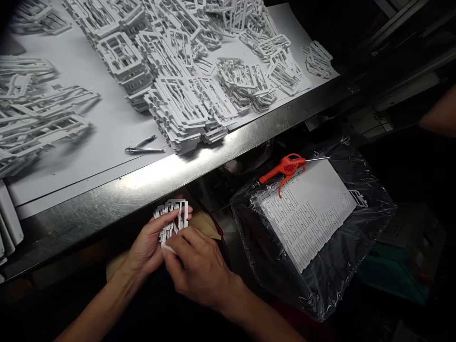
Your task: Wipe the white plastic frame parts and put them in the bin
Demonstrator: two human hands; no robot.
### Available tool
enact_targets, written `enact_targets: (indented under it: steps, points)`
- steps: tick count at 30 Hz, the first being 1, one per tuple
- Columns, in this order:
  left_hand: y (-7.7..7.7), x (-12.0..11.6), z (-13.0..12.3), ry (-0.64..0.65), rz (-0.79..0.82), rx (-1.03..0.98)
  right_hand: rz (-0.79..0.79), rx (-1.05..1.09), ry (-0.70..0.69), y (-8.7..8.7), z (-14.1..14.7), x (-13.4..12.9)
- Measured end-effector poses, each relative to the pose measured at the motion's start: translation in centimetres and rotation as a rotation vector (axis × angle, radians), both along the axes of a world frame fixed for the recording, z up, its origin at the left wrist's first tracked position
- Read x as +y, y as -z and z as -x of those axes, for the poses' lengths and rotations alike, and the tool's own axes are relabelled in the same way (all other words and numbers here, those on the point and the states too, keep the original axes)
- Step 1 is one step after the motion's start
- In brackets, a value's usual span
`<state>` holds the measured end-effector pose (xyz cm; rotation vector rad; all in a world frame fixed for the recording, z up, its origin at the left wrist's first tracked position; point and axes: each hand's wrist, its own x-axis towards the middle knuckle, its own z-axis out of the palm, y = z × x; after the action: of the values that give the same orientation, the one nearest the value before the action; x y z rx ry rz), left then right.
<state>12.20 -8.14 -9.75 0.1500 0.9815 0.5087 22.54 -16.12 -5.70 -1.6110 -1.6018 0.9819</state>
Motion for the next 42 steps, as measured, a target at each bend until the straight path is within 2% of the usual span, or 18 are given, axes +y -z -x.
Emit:
enact_targets:
  steps: [3,7,10,13,18,19,22,26,29,32,38,42]
  points:
    - [0.1,0.1,0.2,-0.007,0.04,-0.001,0.035,-0.051,0.047,0.0,-1.0,-0.5]
    - [0.0,0.2,0.4,0.0,0.037,-0.027,0.022,-0.008,0.113,-0.3,-1.2,-0.2]
    - [-0.2,0.2,0.2,-0.003,0.057,-0.058,-0.007,0.027,0.05,-0.3,-0.3,0.3]
    - [-0.4,0.2,0.1,-0.046,0.099,-0.073,0.029,0.045,0.004,-0.4,-0.5,0.4]
    - [-1.3,-0.6,0.9,-0.019,0.143,-0.201,0.04,0.079,0.218,-2.3,-3.2,0.9]
    - [-1.7,-0.7,1.3,-0.008,0.126,-0.239,0.02,0.085,0.237,-2.8,-3.5,1.5]
    - [-3.4,-0.9,2.7,0.005,0.095,-0.299,-0.064,0.082,0.184,-4.2,-3.2,4.5]
    - [-6.0,-0.9,5.8,-0.103,0.024,-0.297,-0.12,-0.013,0.024,-5.4,-0.2,10.5]
    - [-7.7,-0.4,8.2,-0.193,-0.008,-0.302,-0.116,-0.22,-0.114,-5.8,2.7,15.0]
    - [-9.0,0.6,10.3,-0.305,0.022,-0.234,-0.115,-0.43,-0.158,-6.4,5.1,18.2]
    - [-10.2,3.4,13.3,-0.477,0.055,-0.121,-0.108,-0.738,-0.315,-6.7,7.8,20.5]
    - [-10.1,5.3,14.0,-0.472,0.023,-0.095,-0.187,-0.771,-0.31,-5.9,7.5,20.8]
